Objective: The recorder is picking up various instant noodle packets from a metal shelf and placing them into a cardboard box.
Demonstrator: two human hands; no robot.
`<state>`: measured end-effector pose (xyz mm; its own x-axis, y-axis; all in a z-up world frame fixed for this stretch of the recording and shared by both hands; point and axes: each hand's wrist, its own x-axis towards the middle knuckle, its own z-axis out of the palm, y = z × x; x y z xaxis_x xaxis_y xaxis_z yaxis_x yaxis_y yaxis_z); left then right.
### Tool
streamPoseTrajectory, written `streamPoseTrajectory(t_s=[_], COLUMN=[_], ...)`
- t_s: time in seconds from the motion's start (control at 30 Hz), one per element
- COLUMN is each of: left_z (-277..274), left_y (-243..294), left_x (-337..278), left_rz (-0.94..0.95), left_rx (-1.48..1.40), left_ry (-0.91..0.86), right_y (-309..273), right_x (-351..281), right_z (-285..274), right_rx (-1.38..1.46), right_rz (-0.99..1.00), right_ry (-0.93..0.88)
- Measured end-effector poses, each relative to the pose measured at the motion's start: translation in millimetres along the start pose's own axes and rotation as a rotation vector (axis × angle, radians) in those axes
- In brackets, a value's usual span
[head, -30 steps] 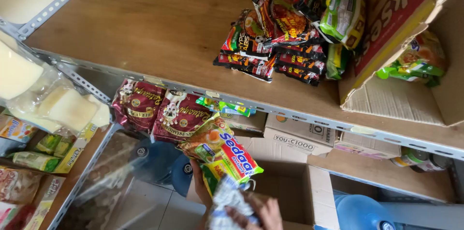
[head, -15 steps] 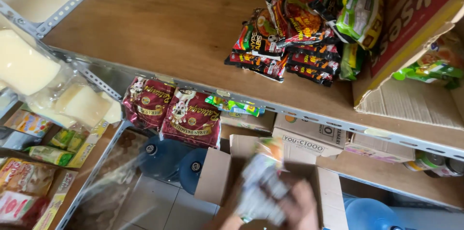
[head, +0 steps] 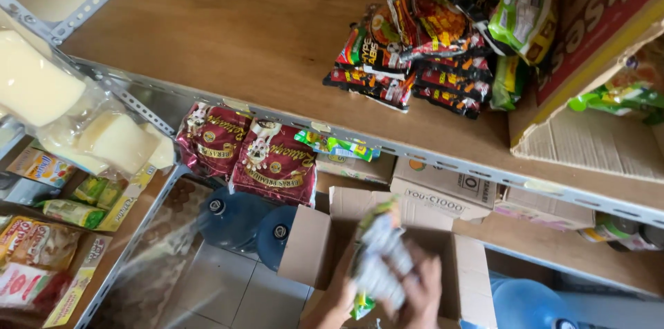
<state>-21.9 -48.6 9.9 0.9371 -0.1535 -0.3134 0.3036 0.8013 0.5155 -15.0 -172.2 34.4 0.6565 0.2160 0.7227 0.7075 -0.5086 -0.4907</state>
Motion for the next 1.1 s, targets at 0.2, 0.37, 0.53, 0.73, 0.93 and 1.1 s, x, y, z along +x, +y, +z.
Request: streamPoseTrajectory(t_s=[0.2,0.37,0.53,0.73,0.93,1.1], left_z=[2,-53,-72,-41,-62,-93], left_y=[-6,-16,-15,10,20,-2], left_x=[2,18,11,0,6,6], left_rz=[0.015,0.165,0.132,0.222,0.296,0.311], left_rx=[0.073,-0.01,-0.045,-0.13,-0.276,-0.227], left_ry=[-0.107,-0.147,-0.245,-0.18,-0.157,-0.387], right_y=[33,-3,9,13,-18,15], right_x=[3,-21,-1,12,-10,-2], right_z=[-1,10,0,-7,-4,-13], right_rx=[0.221,0.204,0.05,0.157,0.01,-0.038], right_rz=[0.485,0.155,-0.011,0.355,0.005,-0.115], right_ry=[0.143,0.14,0.026,0.088,-0.042,-0.009])
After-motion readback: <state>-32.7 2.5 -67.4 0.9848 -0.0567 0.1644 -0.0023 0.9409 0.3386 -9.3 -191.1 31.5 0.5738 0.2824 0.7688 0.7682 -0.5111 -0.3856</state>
